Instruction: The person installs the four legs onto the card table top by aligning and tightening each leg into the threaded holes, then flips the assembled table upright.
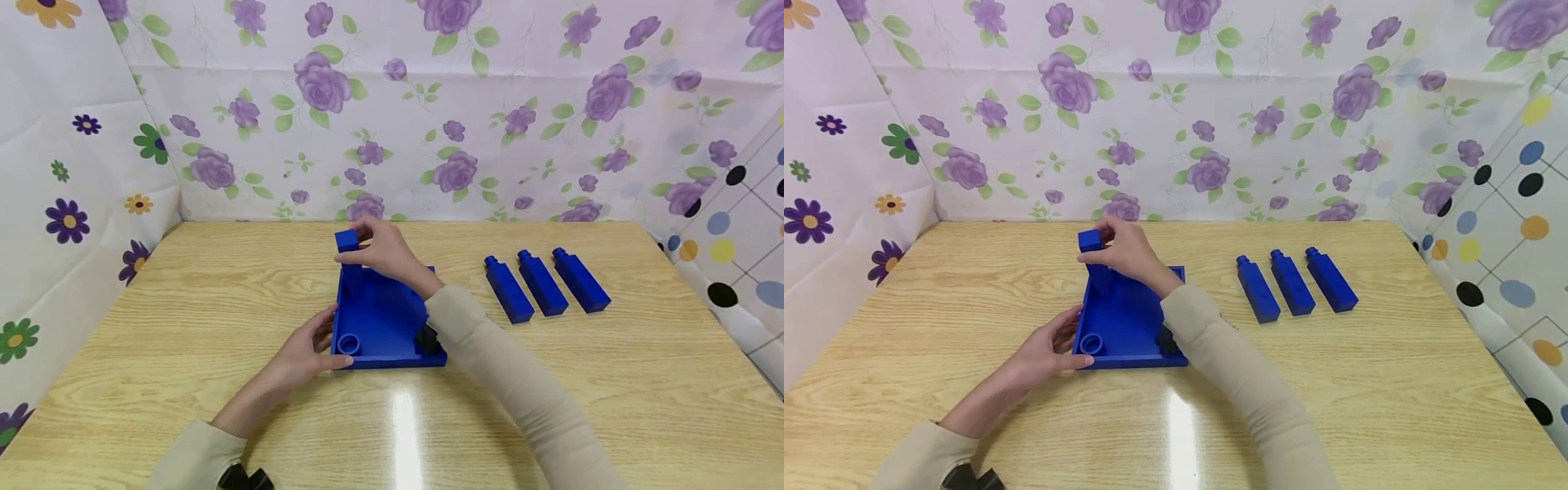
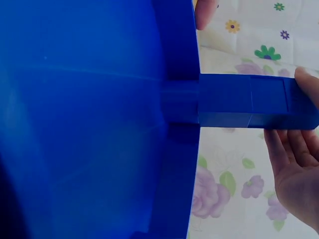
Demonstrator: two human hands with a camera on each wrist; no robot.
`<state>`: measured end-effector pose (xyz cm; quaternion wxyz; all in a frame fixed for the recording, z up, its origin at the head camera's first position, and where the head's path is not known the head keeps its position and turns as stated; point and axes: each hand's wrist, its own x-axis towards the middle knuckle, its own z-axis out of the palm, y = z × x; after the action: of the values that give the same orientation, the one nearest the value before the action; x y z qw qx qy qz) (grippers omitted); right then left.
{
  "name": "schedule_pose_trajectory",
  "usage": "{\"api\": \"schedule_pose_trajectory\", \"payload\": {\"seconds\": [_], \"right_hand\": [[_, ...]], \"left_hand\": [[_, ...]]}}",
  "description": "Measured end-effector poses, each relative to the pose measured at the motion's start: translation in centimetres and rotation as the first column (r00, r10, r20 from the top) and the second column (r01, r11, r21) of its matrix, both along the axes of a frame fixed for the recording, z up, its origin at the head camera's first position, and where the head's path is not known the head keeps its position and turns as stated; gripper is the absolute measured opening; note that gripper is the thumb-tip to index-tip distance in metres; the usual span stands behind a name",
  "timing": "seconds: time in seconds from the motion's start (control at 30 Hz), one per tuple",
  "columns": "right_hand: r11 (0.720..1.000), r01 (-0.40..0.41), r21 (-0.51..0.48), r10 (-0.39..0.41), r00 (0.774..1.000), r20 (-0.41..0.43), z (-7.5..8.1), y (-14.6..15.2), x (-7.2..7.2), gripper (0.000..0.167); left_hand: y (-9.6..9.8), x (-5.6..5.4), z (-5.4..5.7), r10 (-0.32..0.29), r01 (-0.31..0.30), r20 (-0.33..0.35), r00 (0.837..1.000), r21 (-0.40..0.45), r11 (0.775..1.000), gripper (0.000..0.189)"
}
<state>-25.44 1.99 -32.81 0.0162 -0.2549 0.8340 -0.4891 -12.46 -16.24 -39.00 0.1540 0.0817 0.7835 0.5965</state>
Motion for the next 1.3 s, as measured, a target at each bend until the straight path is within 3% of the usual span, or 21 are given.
{"api": "schedule_pose_trajectory", "payload": {"seconds": [0.33, 0.57, 1.03, 1.3], "right_hand": [[0.989, 0.132, 0.072, -0.126, 0.989, -0.076, 0.4, -0.7, 0.6, 0.044], [0.979, 0.178, 0.098, -0.171, 0.982, -0.084, 0.8, -1.1, 0.9, 0.045], [0.977, 0.185, 0.110, -0.178, 0.981, -0.073, 1.2, -1.6, 1.1, 0.044], [0.982, 0.104, 0.156, -0.103, 0.995, -0.018, 1.6, -1.1, 1.7, 0.046]], "left_hand": [[0.2, -0.3, -0.1, 0.007, -0.007, 0.003, 1.000, -0.015, 1.000, 0.092], [0.3, -0.2, 0.1, 0.023, -0.023, 0.003, 1.000, -0.027, 0.999, 0.090], [0.2, 0.0, 0.2, 0.035, -0.036, -0.015, 0.999, -0.021, 0.999, 0.091], [0.1, 0.0, 0.1, 0.021, -0.023, -0.041, 0.999, -0.032, 0.999, 0.090]]}}
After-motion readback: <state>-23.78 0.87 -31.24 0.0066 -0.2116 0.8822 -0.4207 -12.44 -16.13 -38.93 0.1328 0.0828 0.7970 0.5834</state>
